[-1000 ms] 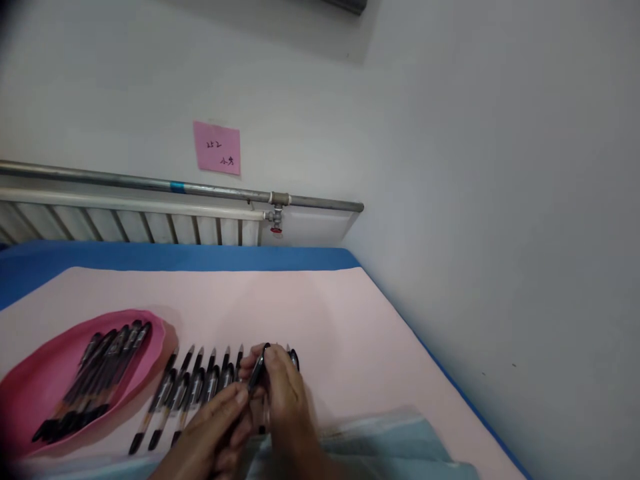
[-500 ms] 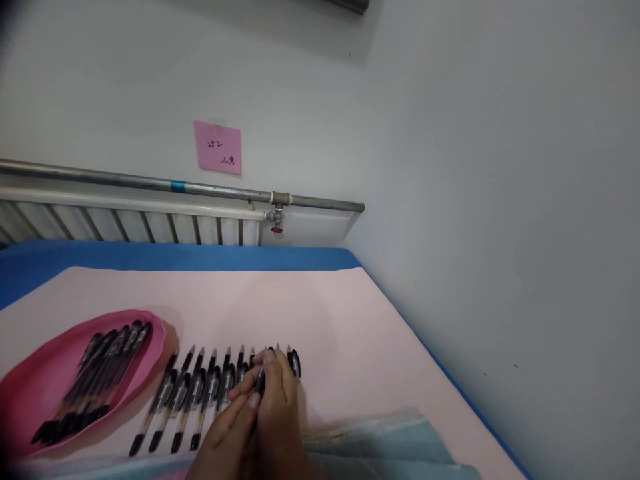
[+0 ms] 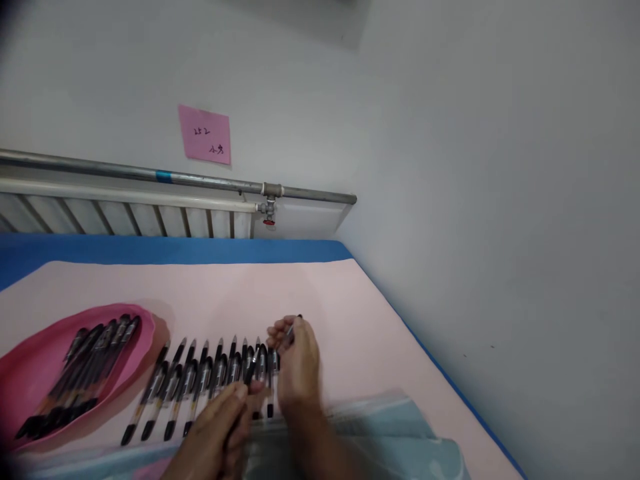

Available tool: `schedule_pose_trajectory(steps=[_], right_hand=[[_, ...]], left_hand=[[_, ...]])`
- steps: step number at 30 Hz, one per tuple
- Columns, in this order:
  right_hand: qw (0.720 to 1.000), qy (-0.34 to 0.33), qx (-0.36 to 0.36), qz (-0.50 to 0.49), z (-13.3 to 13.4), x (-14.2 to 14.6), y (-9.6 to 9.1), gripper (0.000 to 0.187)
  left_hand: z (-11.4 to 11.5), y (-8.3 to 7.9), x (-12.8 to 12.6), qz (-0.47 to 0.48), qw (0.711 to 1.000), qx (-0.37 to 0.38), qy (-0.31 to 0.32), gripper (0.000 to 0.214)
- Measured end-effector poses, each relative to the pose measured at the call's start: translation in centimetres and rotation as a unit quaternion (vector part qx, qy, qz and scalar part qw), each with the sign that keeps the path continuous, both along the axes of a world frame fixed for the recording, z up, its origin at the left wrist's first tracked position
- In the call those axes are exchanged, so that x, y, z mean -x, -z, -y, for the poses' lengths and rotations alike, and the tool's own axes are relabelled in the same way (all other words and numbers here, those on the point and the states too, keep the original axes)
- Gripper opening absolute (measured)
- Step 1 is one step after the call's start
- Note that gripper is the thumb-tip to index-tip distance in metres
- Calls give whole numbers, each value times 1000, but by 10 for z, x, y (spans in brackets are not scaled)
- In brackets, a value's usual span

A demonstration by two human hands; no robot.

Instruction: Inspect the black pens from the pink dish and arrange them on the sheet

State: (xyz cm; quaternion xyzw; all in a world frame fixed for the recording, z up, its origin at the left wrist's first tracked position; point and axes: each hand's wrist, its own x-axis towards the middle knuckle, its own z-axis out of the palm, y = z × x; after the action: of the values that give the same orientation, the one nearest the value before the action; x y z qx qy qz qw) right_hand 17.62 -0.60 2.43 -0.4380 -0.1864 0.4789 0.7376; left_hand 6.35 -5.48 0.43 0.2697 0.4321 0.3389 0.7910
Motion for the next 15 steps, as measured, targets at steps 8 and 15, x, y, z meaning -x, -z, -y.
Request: schedule_pose_trajectory(steps=[8,15], right_hand=[[937,-293,74,174,18,-1,5,8],[913,-331,91,222,24,13,6,17]], left_hand=[[-11,-14,13,56,997,21,-40,42],[-11,-6,13,53,998,-3,-30,41]])
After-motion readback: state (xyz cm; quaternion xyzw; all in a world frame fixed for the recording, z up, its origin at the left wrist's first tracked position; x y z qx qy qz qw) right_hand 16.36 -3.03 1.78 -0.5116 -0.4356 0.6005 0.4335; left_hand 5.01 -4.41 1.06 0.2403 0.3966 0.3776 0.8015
